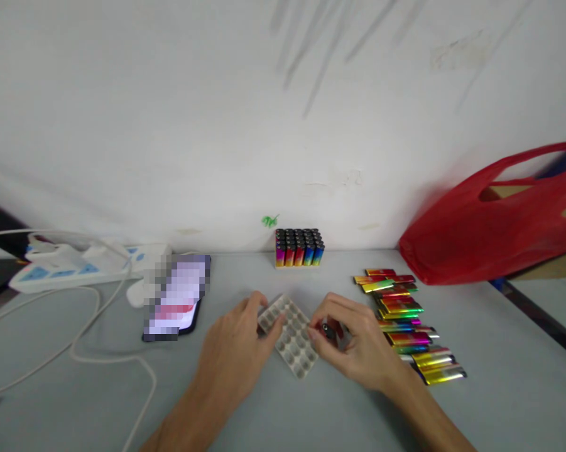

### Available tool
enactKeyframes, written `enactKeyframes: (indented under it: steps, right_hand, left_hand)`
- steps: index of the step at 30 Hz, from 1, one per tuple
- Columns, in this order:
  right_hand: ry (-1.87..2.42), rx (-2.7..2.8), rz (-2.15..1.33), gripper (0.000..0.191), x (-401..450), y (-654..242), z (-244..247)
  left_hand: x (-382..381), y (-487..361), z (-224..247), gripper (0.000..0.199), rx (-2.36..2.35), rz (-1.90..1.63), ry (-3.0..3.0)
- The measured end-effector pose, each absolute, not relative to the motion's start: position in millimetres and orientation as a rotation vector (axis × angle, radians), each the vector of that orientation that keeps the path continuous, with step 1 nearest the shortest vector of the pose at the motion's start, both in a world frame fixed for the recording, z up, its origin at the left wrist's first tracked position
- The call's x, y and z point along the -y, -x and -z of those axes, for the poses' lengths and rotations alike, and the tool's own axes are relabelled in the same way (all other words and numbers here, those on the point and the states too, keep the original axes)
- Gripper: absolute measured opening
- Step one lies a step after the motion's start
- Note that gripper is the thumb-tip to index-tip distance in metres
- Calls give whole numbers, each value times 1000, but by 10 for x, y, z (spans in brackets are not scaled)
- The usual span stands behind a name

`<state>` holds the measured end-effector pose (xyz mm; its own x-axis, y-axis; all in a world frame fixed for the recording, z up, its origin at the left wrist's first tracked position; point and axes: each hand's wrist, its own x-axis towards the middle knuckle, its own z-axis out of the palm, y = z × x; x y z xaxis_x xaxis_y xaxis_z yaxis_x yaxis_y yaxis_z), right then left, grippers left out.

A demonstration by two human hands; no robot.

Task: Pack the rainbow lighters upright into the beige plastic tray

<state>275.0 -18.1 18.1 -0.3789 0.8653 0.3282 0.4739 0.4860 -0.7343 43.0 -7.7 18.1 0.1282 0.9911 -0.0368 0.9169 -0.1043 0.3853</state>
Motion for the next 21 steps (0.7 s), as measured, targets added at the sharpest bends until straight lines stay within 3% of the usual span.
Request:
enactKeyframes:
  steps: [4, 11, 16, 19, 21]
  right_hand:
    - [1094, 2038, -710, 13, 197, -2744, -196]
    - [1144, 1974, -690, 9, 160, -2755, -159]
    - [1227, 1933, -670, 3, 140, -2757, -147]
    - [1254, 1932, -670, 2, 140, -2763, -141]
    - [1263, 1937, -672, 2, 142, -2768, -133]
  left_hand:
    - [64, -432, -182, 16, -1854, -323, -2091]
    - [86, -446, -213, 33, -1950, -246, -2109]
    - [86, -452, -160, 17, -1880, -453, -2128]
    - [84, -433, -110, 39, -1709, -572, -2117]
    - [87, -420, -87, 42, -1622, -580, -2107]
